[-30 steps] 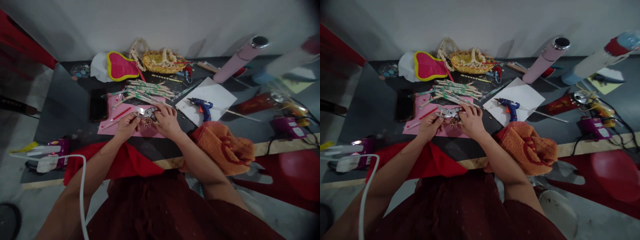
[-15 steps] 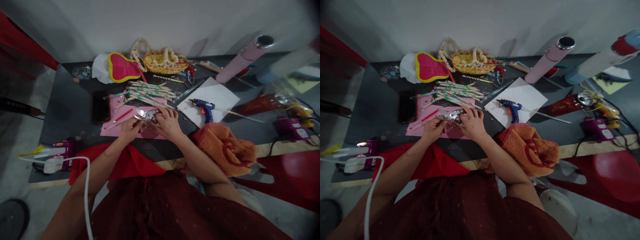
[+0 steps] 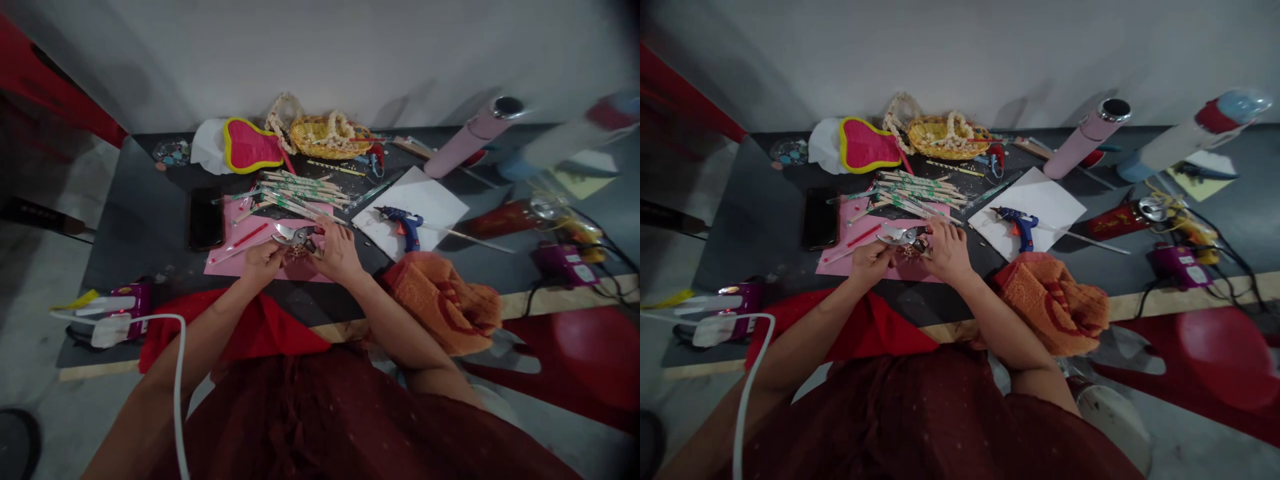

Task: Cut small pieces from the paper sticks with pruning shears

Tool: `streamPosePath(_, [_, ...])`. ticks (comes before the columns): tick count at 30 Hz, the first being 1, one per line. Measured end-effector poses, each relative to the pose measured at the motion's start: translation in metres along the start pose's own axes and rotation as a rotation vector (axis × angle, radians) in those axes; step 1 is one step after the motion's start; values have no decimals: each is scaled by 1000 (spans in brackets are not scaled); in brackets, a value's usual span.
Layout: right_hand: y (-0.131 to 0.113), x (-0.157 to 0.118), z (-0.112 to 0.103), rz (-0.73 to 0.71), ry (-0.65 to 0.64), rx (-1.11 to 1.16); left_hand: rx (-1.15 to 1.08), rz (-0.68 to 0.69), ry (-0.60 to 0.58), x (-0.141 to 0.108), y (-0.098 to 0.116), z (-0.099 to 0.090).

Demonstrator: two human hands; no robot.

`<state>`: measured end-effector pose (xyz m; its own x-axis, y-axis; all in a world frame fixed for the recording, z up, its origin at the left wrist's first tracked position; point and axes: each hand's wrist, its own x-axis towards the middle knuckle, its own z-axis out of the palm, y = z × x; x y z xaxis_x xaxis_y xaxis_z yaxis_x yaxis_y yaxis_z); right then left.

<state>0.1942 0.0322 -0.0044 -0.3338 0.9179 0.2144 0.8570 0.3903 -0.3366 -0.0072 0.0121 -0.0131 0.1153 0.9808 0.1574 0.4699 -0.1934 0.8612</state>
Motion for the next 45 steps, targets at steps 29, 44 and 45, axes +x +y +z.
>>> streamPosePath(29, [-15, 3, -4, 57, -132, -184, 9, 18, 21, 1, -5, 3])
streamPosePath(44, [-4, -12, -12, -82, -143, -80, -719, -287, -480, -1, 6, -11])
streamPosePath(45, [-4, -12, -12, -75, -136, -87, -723, -299, -473, -1, 5, -10])
